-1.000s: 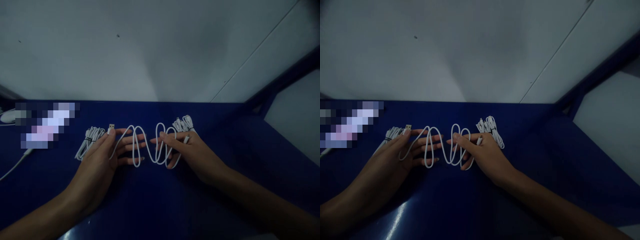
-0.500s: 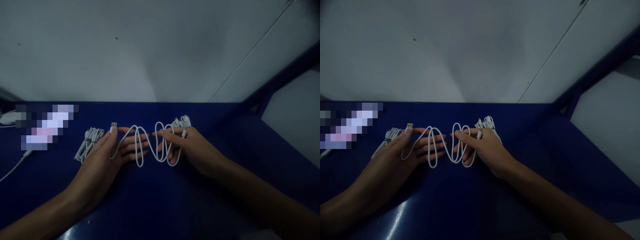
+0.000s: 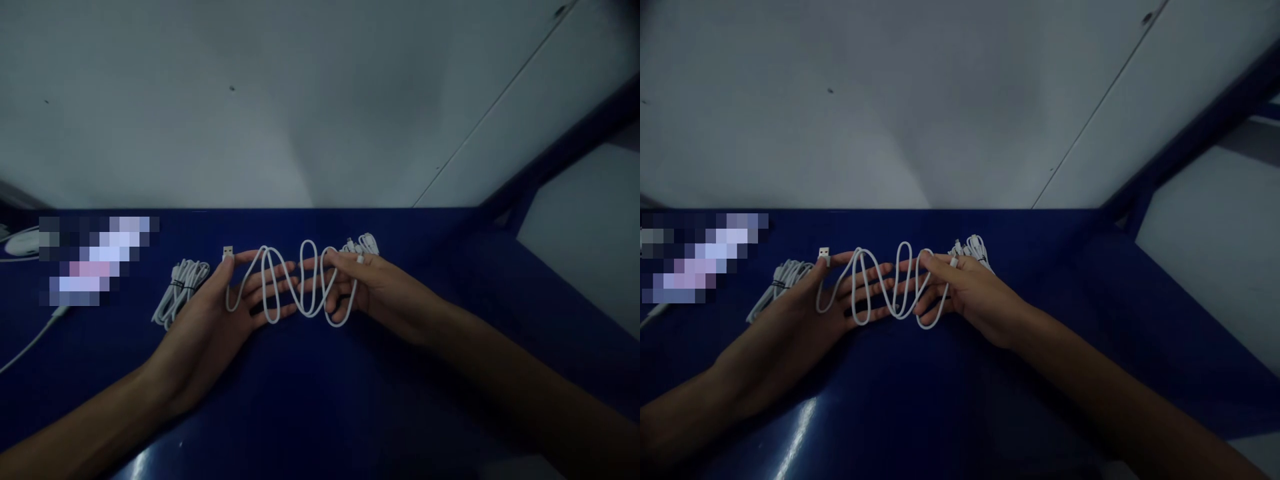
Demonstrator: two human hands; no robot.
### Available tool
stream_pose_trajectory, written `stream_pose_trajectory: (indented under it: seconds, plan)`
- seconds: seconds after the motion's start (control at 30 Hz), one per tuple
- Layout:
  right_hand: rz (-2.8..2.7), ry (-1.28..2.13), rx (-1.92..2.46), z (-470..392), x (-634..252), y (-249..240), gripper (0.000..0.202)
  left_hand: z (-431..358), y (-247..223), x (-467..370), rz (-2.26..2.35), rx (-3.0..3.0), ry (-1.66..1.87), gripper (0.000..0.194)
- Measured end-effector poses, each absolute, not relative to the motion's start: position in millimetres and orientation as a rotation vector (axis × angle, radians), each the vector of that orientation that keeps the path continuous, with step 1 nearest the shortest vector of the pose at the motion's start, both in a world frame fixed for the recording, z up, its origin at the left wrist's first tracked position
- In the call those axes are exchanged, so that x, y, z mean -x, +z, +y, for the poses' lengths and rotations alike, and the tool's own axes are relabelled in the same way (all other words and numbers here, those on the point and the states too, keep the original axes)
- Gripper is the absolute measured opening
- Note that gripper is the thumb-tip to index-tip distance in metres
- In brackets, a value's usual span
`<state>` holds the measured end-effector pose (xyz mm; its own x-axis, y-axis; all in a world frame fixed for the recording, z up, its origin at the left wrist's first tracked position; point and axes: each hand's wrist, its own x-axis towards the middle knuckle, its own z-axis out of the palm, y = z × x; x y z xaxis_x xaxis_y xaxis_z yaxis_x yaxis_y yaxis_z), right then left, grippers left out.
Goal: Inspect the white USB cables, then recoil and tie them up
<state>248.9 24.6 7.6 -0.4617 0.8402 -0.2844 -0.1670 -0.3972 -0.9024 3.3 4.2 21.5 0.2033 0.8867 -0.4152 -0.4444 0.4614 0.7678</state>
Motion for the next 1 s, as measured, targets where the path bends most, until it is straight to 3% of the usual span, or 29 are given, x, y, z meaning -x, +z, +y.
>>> stream_pose_trajectory:
  seconds: [0.57,1.0]
  plan:
    - [-1.033,1.917,1.026,26.3,-249.9,12.9,0.042,-1.1,15.0,-1.2,0.846,-0.638,0.862,0.055]
    - [-1.072,1.886,1.021,24.2,-248.4,12.9,0.04,-2.9,23.7,-3.9,0.867,-0.674,0.925,0.016]
